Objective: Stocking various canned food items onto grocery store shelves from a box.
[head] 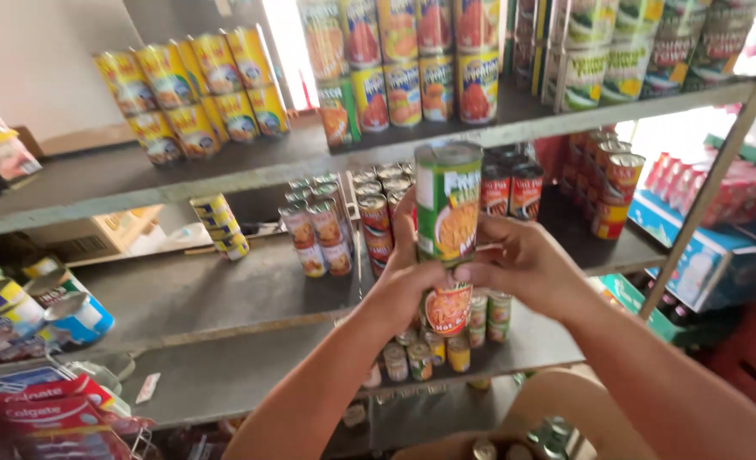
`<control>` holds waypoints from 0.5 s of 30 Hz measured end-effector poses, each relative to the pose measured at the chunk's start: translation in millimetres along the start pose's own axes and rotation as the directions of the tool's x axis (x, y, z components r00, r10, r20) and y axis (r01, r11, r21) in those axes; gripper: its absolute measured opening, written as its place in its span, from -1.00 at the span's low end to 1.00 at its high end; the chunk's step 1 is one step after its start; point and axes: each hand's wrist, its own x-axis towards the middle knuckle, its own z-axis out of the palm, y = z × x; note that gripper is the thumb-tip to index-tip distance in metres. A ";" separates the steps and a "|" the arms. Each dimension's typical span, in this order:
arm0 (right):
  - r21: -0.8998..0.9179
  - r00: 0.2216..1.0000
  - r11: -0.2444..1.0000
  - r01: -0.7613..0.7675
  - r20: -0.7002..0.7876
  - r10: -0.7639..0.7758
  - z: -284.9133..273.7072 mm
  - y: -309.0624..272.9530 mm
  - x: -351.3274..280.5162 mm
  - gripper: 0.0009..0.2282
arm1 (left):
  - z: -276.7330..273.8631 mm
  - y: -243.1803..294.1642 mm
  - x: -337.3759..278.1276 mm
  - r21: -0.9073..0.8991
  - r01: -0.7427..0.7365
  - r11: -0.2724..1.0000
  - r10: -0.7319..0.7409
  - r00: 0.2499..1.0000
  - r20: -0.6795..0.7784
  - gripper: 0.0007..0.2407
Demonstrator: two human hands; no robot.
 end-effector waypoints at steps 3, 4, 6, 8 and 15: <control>-0.067 0.942 0.948 0.311 0.153 -0.299 -3.0 -21.5 20.8 -0.58 | -7.1 17.2 18.5 -0.060 -0.034 0.998 0.038 0.998 0.055 -0.10; -0.028 0.963 0.969 0.246 0.117 -0.241 -0.1 -33.3 26.7 -0.59 | -11.1 21.1 26.9 0.000 -0.114 0.994 0.113 0.990 0.083 -0.10; 0.011 0.978 0.982 0.191 0.084 -0.191 3.2 -51.8 39.4 -0.59 | -16.2 33.3 41.6 0.060 -0.203 0.977 0.195 0.973 0.120 -0.11; -0.027 0.987 0.987 0.157 0.028 -0.156 4.1 -65.3 53.8 -0.63 | -18.8 50.3 54.2 0.112 -0.100 0.989 0.096 0.994 0.042 -0.10; -0.055 0.914 0.912 0.407 0.034 -0.405 5.7 -114.7 115.4 -0.62 | -49.1 113.3 112.0 0.424 -0.125 0.897 0.150 0.988 -0.028 -0.10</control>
